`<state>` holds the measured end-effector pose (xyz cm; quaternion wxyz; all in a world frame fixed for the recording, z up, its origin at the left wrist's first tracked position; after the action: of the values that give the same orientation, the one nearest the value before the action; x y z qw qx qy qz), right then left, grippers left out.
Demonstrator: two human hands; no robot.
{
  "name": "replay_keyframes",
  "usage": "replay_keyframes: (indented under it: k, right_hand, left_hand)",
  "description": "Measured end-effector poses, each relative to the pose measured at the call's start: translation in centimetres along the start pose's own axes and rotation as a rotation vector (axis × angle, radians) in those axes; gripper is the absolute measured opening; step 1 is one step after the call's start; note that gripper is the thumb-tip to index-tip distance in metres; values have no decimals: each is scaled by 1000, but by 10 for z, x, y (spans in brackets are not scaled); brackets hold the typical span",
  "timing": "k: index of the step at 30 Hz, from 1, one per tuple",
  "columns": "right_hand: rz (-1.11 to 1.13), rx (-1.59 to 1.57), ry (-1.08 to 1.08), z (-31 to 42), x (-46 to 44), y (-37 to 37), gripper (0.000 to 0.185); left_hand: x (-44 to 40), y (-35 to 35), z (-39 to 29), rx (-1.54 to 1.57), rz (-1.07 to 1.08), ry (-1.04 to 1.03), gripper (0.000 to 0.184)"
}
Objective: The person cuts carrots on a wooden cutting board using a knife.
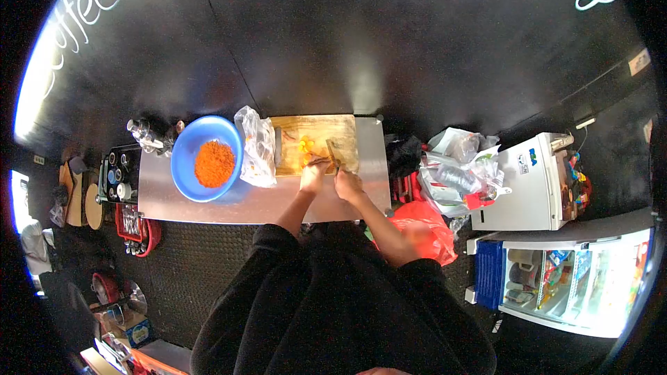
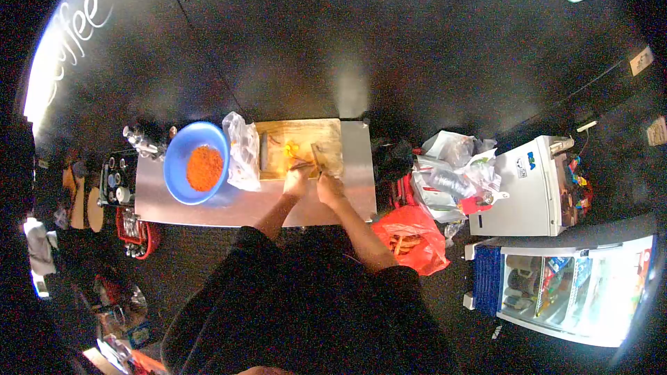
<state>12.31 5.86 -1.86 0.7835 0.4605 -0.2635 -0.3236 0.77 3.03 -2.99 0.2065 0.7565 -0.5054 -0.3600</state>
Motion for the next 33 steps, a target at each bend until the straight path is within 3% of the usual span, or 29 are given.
replay_keyframes:
  k: [3, 5, 8, 11, 15, 19, 21, 25, 28, 30, 33]
  right_hand:
    - [20, -10, -95, 10, 4, -9, 25]
    - [-109, 33, -152, 6, 7, -23, 22]
    - [-25, -20, -212, 17, 0, -2, 22]
    - [-127, 70, -107, 4, -16, -10, 24]
    - [73, 32, -162, 6, -18, 4, 28]
    - [71, 47, -111, 15, 1, -12, 29]
    - [-73, 79, -151, 18, 3, -13, 29]
    - [-111, -18, -108, 4, -20, -21, 27]
    - [-170, -67, -124, -6, -31, -22, 40]
    - [55, 31, -149, 0, -27, -14, 42]
    - [141, 61, -150, 16, -3, -9, 40]
  left_hand:
    - [-1, 4, -2, -2, 19, 45, 20]
    - [1, 1, 0, 20, 11, 75, 20]
    - [2, 1, 2, 36, -2, 104, 19]
    - [1, -5, 8, 35, 1, 103, 18]
    - [2, -9, 13, 9, 11, 48, 17]
    - [2, -5, 9, -16, -5, 21, 18]
    - [1, -1, 6, 40, -27, 62, 18]
    - [-2, 3, -2, 24, 13, 102, 17]
    - [0, 2, 2, 103, -34, 147, 15]
    - [0, -5, 11, 115, 9, 237, 14]
    - [-1, 6, -1, 123, -38, 211, 13]
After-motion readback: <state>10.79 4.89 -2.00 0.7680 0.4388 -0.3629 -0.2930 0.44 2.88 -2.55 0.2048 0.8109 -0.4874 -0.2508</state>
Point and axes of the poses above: each hand's wrist, its own x-axis away from the middle knuckle, its own y-axis out of the back of the hand, z = x × y, the point moved 4 cm from there along -x, towards the middle knuckle, and after that the axes turned 7 degrees about y, right-handed, at the moved point
